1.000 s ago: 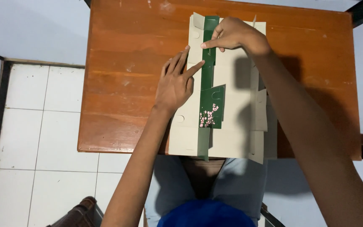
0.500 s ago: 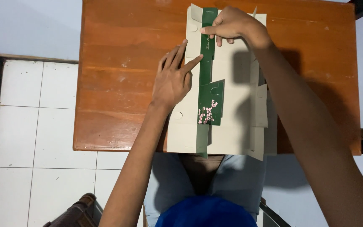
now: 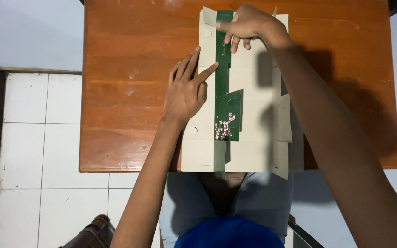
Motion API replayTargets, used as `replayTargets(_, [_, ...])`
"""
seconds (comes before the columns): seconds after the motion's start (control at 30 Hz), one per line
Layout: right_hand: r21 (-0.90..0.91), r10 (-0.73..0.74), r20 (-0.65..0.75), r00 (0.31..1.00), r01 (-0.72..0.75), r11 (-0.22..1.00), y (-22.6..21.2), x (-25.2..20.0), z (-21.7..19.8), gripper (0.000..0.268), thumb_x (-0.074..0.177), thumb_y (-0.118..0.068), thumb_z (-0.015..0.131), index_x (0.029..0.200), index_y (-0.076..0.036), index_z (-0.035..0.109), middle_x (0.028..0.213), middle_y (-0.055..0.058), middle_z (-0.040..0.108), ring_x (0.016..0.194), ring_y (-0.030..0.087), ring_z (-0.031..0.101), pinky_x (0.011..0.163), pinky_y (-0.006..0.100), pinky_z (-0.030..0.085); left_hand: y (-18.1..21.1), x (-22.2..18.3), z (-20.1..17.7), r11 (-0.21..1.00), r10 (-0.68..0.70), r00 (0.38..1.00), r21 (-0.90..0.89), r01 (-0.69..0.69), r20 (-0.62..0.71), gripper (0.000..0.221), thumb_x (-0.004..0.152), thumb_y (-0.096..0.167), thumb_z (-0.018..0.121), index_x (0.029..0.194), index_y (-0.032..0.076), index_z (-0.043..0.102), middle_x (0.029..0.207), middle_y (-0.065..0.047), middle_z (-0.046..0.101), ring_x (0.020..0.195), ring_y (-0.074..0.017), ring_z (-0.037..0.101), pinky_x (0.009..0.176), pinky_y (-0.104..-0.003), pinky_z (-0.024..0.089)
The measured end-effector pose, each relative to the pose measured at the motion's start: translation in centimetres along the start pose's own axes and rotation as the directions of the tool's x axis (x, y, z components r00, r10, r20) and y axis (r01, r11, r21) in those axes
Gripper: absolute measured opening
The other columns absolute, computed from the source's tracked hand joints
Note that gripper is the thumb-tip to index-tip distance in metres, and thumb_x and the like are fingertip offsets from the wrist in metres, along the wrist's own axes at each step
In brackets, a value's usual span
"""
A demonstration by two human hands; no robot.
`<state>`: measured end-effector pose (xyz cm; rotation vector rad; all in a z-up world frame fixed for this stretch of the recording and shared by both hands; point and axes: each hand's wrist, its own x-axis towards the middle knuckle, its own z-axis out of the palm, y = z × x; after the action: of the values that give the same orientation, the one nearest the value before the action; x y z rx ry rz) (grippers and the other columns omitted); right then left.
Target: Assembling a cardboard box by folding and tucking flaps of a pre-cut template.
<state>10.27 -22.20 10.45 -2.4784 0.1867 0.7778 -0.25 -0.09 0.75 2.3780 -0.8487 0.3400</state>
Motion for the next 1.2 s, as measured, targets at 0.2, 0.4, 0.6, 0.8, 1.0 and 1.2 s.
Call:
replayTargets(0.2, [-0.055, 0.01, -0.001, 1.0, -0.01, 0.998, 0.8, 2.0, 0.4, 0.066, 0.115, -0.051, 0.038, 0.093, -0.004, 0.078, 0.08, 0.012, 0.077, 0.045, 0.019, 0.051, 0.048, 0.028, 0.032, 0.0, 0.1, -0.1, 1.0, 0.02, 1.0, 0.012, -0.02, -0.011, 0.055, 0.098, 0.006, 0.043, 0.144, 0.027, 0.064, 0.164, -0.017, 0.034, 0.148, -0.0332, 0.042, 0.116, -0.047, 0.033])
replayTargets(0.4, [0.016, 0.152, 0.118, 0.981, -0.155, 0.988, 0.1, 2.4, -0.3, 0.075, 0.112, -0.064, 0.031, 0.1, -0.006, 0.077, 0.089, 0.013, 0.078, 0.052, 0.017, 0.048, 0.055, 0.025, 0.033, 0.2, 0.0, -0.4, 1.0, 0.011, 1.0, -0.008, -0.011, -0.008, 0.053, 0.099, 0.009, 0.042, 0.143, 0.027, 0.065, 0.163, -0.017, 0.036, 0.147, -0.0335, 0.043, 0.115, -0.048, 0.034])
replayTargets(0.6, [-0.063, 0.165, 0.215, 0.963, -0.155, 0.986, 2.1, 6.6, -0.3, 0.085, 0.112, -0.064, 0.014, 0.111, -0.008, 0.077, 0.103, 0.011, 0.079, 0.067, 0.021, 0.053, 0.054, 0.026, 0.027, -0.3, -0.1, 0.1, 0.999, 0.031, 0.999, 0.022, -0.031, -0.018, 0.053, 0.1, 0.008, 0.044, 0.147, 0.028, 0.062, 0.165, -0.016, 0.034, 0.148, -0.0331, 0.044, 0.117, -0.049, 0.035])
replayTargets(0.8, [-0.001, 0.177, 0.197, 0.964, -0.181, 0.984, 2.3, 6.1, -0.2, 0.087, 0.106, -0.065, 0.01, 0.109, -0.008, 0.077, 0.1, 0.013, 0.078, 0.066, 0.018, 0.047, 0.047, 0.022, 0.02, -0.1, 0.0, -0.1, 1.0, 0.021, 1.0, 0.004, -0.021, -0.002, 0.053, 0.1, 0.007, 0.044, 0.145, 0.027, 0.063, 0.164, -0.016, 0.034, 0.148, -0.0327, 0.043, 0.116, -0.048, 0.034])
replayTargets(1.0, [0.019, 0.171, 0.257, 0.951, -0.182, 0.983, 3.9, 9.4, 0.3, 0.09, 0.104, -0.068, 0.01, 0.114, -0.002, 0.071, 0.108, 0.02, 0.075, 0.056, 0.018, 0.039, 0.041, 0.023, 0.012, -0.2, -0.1, 0.0, 1.0, 0.009, 1.0, -0.001, -0.009, 0.008, 0.054, 0.1, 0.009, 0.043, 0.147, 0.028, 0.064, 0.166, -0.014, 0.032, 0.15, -0.0338, 0.042, 0.117, -0.049, 0.034])
replayTargets(1.2, [0.068, 0.056, 0.031, 0.998, -0.058, 0.996, 4.8, 7.7, 2.2, 0.078, 0.111, -0.055, 0.016, 0.094, -0.003, 0.071, 0.09, 0.019, 0.075, 0.047, 0.018, 0.034, 0.061, 0.032, 0.038, -0.6, -0.1, 0.5, 0.999, 0.028, 0.999, 0.019, -0.027, -0.037, 0.054, 0.098, 0.01, 0.046, 0.144, 0.031, 0.066, 0.164, -0.012, 0.036, 0.147, -0.0306, 0.045, 0.113, -0.047, 0.037])
